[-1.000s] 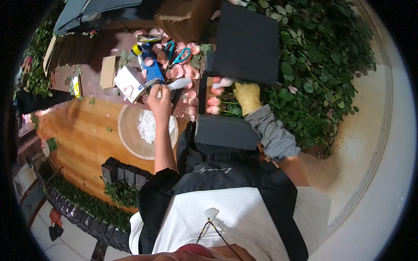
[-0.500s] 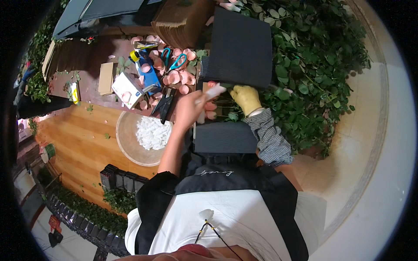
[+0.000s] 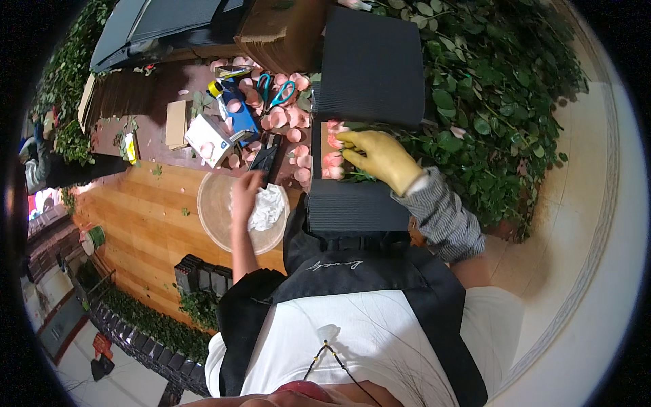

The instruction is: The person places pink roses and green leaves into several small dark containers, and then fits the containers into a larger tray.

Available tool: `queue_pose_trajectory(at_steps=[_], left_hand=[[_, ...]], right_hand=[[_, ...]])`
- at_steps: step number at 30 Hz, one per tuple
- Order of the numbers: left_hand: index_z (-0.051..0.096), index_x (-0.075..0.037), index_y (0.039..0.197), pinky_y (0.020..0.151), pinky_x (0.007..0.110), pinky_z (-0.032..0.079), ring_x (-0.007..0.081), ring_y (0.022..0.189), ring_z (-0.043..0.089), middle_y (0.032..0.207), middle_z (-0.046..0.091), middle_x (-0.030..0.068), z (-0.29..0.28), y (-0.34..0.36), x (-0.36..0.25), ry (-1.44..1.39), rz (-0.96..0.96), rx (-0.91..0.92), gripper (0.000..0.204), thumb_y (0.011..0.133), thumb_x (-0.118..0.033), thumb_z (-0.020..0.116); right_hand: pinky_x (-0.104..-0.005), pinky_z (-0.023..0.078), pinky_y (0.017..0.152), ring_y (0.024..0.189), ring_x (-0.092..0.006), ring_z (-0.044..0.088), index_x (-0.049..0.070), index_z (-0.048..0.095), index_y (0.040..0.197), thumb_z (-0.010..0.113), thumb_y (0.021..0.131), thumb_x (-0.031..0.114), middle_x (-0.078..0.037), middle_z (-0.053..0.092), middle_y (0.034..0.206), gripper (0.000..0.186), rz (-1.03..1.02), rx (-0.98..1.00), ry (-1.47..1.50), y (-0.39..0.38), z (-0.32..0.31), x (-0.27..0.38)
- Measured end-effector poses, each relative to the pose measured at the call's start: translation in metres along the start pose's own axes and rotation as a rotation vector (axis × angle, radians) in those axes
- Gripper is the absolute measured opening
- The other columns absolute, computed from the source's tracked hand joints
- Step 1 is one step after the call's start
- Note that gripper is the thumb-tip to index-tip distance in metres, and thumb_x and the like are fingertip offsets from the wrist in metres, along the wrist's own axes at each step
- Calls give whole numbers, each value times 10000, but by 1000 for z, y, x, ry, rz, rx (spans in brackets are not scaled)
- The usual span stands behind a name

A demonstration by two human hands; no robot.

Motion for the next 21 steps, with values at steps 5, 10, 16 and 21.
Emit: queue_pose_trajectory(at_steps=[5,10,16,21], left_hand=[[708,-10,912,769,487,516,397,856,662,891,681,229,106,20,-81,281,340,69,263,938,-233,571],[732,-45,947,831,486,511,411,892,647,928,687,224,131,33,-78,456,367,69,222,912,-166,549],[718,-29,1061,853,446,512,398,916,651,936,695,226,118,28,-69,256,392,158,264,896,-173,571],[721,-28,981,816,407,509,344,923,639,932,681,140,96,17,-112,425,761,254,212,859,-185,650]], right_hand=[[-451,528,770,876,-318,690,70,662,1106,606,910,322,-148,719,957,324,306,146,-608,17,39,-29],[-450,522,791,861,-326,679,73,658,1065,637,867,349,-138,707,899,341,120,150,-536,19,61,-53],[-423,539,781,925,-299,679,101,658,1137,692,813,396,-125,704,1022,440,-121,38,-479,3,53,-51],[-422,534,799,897,-291,703,71,716,956,700,808,362,-133,727,957,327,18,100,-627,16,69,-42]])
Point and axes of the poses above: each hand's wrist, its own y-axis towards the middle knuckle, its own z-axis out of the palm, x = y × z, the point moved 2 cm from there along y, towards the middle knuckle
